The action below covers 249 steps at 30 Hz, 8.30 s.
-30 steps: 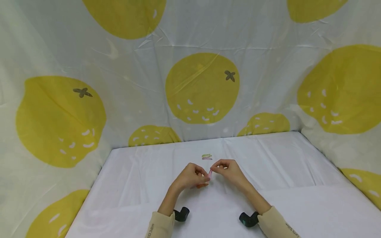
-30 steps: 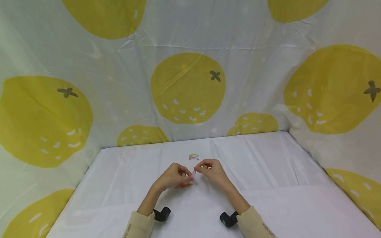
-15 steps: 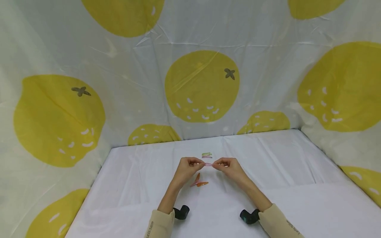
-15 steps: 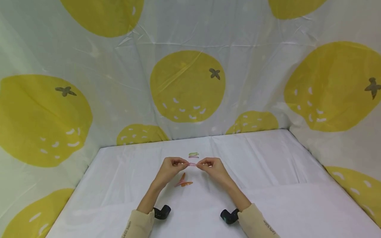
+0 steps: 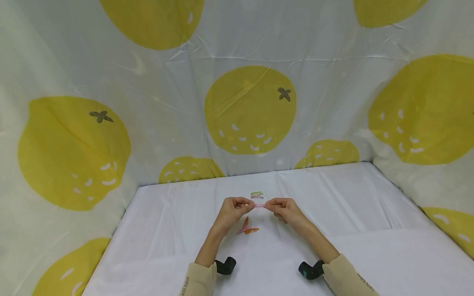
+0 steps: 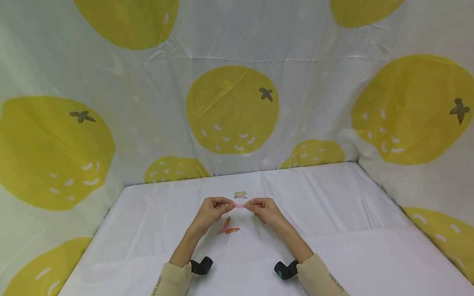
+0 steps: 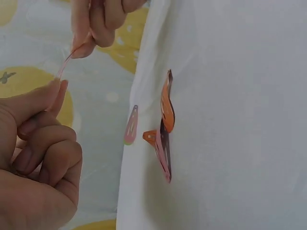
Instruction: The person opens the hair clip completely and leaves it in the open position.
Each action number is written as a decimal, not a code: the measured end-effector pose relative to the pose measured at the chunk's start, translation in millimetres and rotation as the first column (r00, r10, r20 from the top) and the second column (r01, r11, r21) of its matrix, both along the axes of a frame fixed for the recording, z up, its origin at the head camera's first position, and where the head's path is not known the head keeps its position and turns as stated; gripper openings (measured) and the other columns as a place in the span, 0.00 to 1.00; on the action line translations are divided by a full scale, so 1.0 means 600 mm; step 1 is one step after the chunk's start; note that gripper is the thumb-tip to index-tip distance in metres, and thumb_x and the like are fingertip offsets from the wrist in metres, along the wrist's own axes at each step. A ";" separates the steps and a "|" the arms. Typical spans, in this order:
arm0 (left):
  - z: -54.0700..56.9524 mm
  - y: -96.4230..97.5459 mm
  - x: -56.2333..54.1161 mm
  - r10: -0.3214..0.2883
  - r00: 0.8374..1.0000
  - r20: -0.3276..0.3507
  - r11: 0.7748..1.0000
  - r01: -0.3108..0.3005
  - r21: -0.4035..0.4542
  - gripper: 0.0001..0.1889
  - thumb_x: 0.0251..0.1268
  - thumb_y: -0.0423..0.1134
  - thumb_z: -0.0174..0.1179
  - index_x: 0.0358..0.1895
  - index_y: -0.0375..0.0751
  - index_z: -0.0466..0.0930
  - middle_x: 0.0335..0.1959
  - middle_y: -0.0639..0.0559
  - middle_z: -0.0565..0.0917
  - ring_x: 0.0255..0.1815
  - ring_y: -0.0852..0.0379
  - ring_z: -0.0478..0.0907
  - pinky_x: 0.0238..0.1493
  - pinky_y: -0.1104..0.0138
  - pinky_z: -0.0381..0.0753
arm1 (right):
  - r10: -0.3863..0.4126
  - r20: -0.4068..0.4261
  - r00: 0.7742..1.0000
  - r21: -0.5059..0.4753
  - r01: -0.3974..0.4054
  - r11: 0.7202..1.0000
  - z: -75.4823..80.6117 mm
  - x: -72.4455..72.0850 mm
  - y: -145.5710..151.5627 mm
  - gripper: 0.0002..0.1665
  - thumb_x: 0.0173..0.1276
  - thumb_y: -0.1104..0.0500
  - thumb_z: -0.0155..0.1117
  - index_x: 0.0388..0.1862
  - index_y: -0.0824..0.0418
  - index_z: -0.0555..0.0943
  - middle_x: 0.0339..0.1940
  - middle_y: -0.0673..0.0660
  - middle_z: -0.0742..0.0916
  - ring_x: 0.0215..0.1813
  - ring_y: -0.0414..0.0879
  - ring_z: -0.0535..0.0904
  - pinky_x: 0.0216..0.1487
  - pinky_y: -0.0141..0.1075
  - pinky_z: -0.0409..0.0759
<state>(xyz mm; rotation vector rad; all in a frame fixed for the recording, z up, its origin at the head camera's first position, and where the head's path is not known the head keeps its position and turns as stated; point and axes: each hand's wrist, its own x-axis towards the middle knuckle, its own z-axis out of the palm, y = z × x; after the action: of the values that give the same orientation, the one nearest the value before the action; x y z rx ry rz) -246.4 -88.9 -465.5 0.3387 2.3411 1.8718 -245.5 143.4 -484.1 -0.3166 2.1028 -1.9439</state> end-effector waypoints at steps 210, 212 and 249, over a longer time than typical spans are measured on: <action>-0.005 -0.003 0.020 0.059 0.988 -0.143 0.997 -0.065 -0.038 0.05 0.62 0.34 0.73 0.34 0.34 0.93 0.18 0.34 0.81 0.15 0.67 0.60 0.20 0.73 0.57 | -0.243 -0.408 0.880 0.066 0.294 0.954 -0.017 0.034 -0.036 0.05 0.65 0.56 0.77 0.38 0.54 0.91 0.20 0.50 0.74 0.18 0.31 0.59 0.22 0.26 0.61; -0.006 -0.004 0.019 0.050 0.989 -0.143 0.997 -0.057 -0.045 0.04 0.62 0.33 0.73 0.34 0.34 0.93 0.20 0.30 0.82 0.15 0.68 0.60 0.20 0.73 0.56 | -0.236 -0.396 0.887 0.074 0.287 0.955 -0.018 0.033 -0.036 0.06 0.65 0.56 0.77 0.40 0.54 0.91 0.21 0.50 0.75 0.17 0.31 0.60 0.22 0.26 0.62; -0.021 -0.002 -0.051 0.034 0.989 -0.142 0.945 -0.078 -0.318 0.03 0.60 0.31 0.73 0.33 0.33 0.92 0.11 0.60 0.64 0.17 0.64 0.58 0.20 0.73 0.55 | -0.301 -0.192 0.934 0.238 0.341 0.909 -0.036 -0.017 -0.048 0.03 0.62 0.62 0.77 0.31 0.61 0.93 0.11 0.43 0.71 0.20 0.36 0.62 0.24 0.28 0.59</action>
<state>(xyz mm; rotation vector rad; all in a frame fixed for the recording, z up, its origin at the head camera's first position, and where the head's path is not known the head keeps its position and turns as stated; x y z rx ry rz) -276.9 -90.1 -478.1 0.3728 2.7181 1.4888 -255.8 114.4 -505.7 -0.0643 2.6256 -1.8097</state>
